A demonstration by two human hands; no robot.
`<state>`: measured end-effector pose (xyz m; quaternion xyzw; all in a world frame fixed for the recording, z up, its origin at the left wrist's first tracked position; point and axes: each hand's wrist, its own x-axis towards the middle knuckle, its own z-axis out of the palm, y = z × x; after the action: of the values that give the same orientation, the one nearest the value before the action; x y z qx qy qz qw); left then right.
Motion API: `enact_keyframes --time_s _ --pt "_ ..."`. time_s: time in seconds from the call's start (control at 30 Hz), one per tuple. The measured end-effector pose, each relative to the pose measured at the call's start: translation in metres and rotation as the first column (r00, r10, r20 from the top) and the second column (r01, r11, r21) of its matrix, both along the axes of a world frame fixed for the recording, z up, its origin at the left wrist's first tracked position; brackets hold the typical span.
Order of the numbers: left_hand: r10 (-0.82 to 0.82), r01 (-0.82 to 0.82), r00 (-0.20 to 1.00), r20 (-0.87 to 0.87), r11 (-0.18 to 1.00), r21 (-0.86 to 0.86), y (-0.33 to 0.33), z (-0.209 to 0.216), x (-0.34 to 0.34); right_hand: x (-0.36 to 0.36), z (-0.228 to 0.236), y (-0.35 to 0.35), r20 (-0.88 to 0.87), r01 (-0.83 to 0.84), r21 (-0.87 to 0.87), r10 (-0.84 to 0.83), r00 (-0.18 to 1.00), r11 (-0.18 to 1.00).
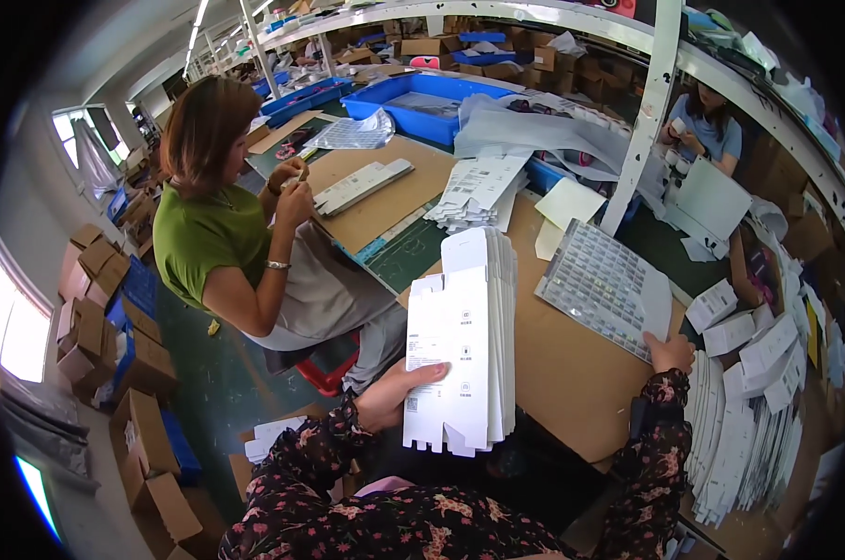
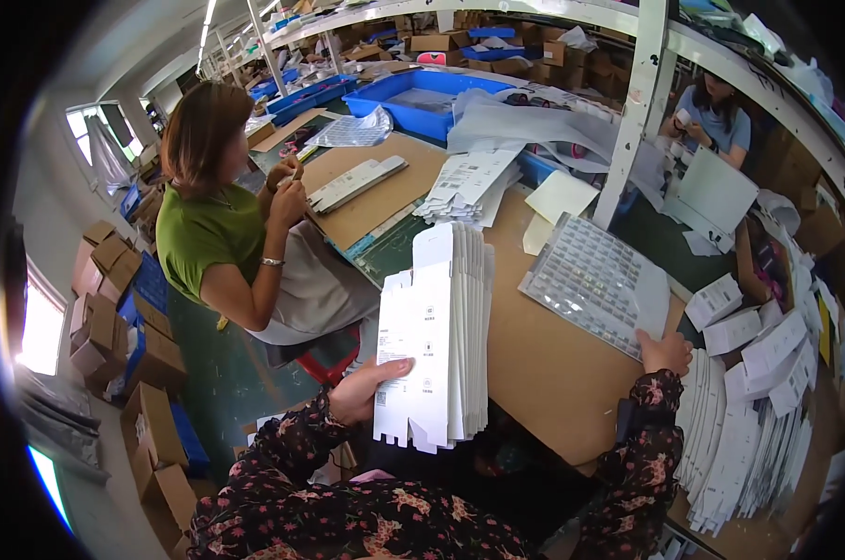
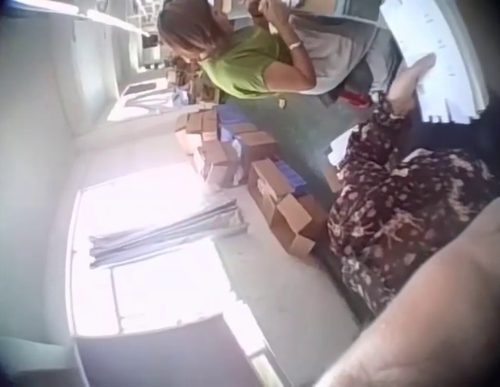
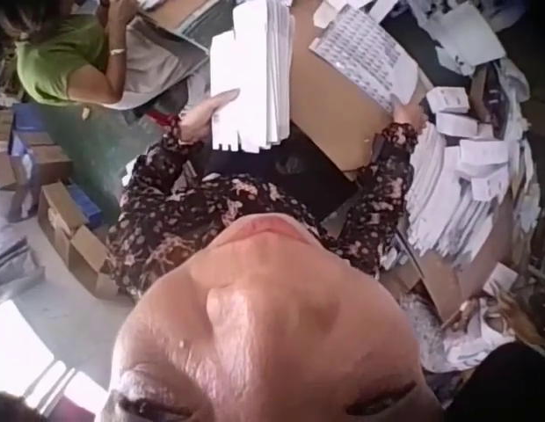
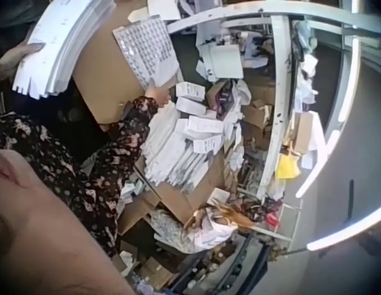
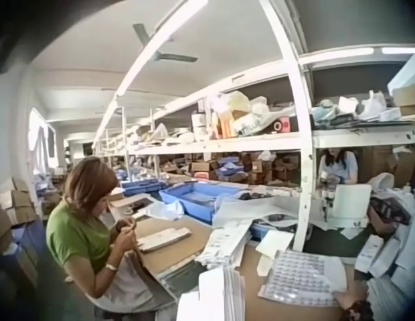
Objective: The person peels stickers from a sheet and applies them to cardboard boxes by hand. After gathering a stack of boxes, the person continues applying stickers to the boxes one at a time.
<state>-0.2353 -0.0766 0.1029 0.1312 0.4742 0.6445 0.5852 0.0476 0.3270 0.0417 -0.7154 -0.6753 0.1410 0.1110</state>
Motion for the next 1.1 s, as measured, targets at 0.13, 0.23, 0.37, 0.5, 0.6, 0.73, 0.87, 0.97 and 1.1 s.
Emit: enact_keyframes --time_s 0.13,0.23,0.37,0.5,0.6,0.73,0.87,0.97,1.1 --pt "-0.023 0.023 1.0 0.003 1.0 0.007 0.013 0.005 0.002 -0.001 -0.003 0.01 0.047 0.032 0.024 -0.033 0.998 0.999" --pt "-0.073 0.073 0.997 -0.001 0.997 -0.003 0.015 0.008 0.007 -0.001 -0.008 0.018 -0.026 0.139 0.095 -0.137 0.99 0.986" --pt "-0.086 0.086 0.996 0.012 0.996 -0.026 0.018 0.005 0.017 0.031 -0.038 0.05 -0.197 -0.075 0.04 0.082 0.977 0.996" --pt "-0.104 0.103 0.994 -0.013 0.992 -0.067 0.024 0.012 0.026 0.054 -0.065 0.065 -0.353 -0.084 0.193 0.149 0.924 0.978" --pt "-0.145 0.142 0.989 -0.019 0.985 -0.093 0.037 0.015 0.028 0.041 -0.031 0.039 -0.72 0.015 0.472 0.376 0.583 0.882" --pt "-0.25 0.244 0.967 -0.042 0.963 -0.11 0.072 0.02 0.03 0.036 0.066 -0.01 -0.776 0.273 0.587 0.433 0.459 0.762" --pt "-0.321 0.325 0.946 0.049 0.935 -0.139 0.118 0.028 0.041 0.03 0.134 -0.035 -0.787 0.618 0.599 0.519 0.334 0.51" --pt "-0.418 0.421 0.907 0.053 0.899 -0.122 0.168 0.017 0.05 0.046 0.158 -0.038 -0.802 0.729 0.474 0.584 0.127 0.493" --pt "-0.513 0.515 0.857 0.045 0.851 -0.105 0.229 0.016 0.076 0.062 0.164 -0.043 -0.773 0.737 0.373 0.628 -0.089 0.563"
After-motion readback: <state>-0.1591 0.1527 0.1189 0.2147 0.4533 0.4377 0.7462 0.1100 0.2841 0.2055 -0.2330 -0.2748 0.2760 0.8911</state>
